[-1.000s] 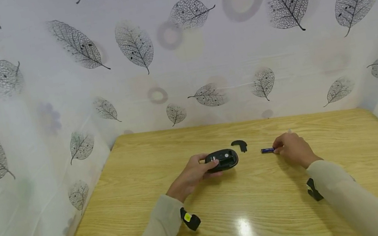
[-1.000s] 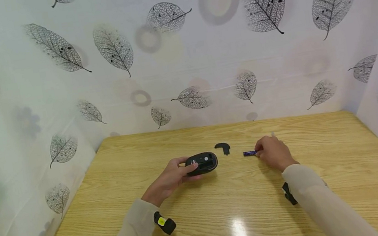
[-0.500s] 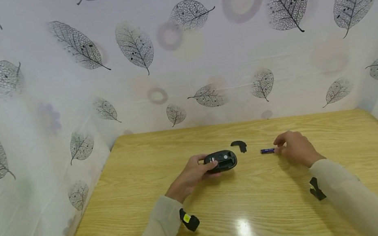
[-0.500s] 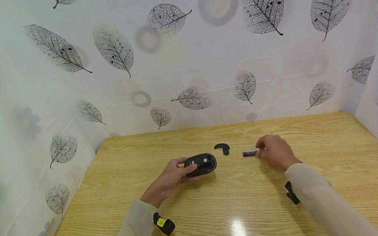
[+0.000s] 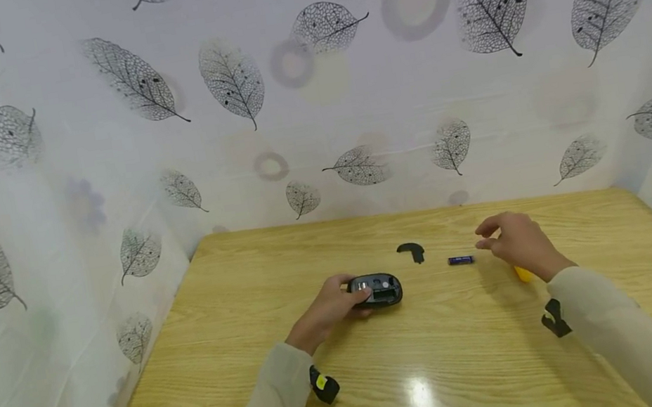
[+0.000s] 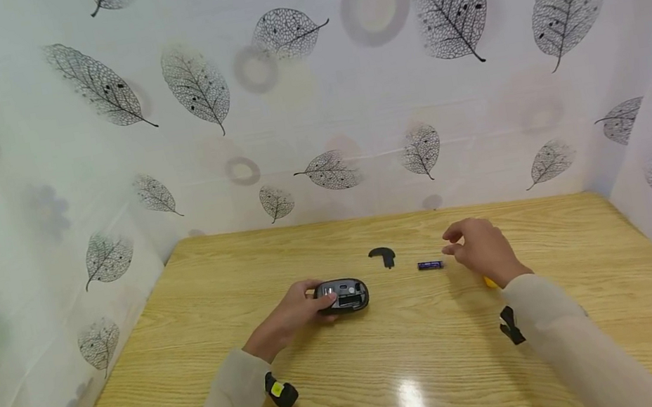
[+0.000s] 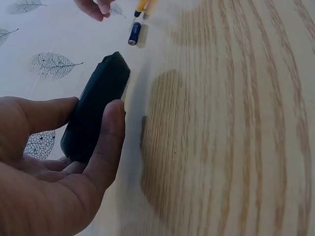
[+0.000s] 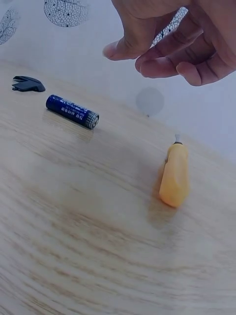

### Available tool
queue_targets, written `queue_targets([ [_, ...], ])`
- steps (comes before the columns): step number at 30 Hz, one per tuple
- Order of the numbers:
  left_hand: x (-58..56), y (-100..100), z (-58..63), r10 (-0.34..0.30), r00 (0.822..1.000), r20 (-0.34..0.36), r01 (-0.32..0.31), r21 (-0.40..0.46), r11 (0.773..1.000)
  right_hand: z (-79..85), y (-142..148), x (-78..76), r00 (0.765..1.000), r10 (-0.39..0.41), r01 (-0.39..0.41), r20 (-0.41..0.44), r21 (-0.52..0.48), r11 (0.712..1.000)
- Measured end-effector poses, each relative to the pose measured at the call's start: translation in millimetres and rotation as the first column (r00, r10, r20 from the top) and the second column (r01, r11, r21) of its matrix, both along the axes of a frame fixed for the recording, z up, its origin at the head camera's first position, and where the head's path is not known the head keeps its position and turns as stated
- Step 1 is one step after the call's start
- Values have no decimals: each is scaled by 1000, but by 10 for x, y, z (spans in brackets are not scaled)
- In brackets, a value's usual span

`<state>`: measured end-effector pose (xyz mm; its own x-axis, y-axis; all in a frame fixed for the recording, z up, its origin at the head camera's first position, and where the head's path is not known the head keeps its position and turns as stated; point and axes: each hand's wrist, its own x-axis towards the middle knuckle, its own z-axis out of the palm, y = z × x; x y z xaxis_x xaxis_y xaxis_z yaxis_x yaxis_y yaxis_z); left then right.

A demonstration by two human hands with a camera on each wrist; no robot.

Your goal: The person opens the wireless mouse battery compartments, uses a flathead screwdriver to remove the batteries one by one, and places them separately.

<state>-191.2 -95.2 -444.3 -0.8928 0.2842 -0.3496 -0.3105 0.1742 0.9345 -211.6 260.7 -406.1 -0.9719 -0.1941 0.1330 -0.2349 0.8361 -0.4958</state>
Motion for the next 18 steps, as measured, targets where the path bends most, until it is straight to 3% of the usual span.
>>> queue_targets([
  [18, 17, -17, 9, -48, 998, -44, 44, -81, 996, 165, -39, 114, 1000, 13, -13, -24, 3, 1000],
])
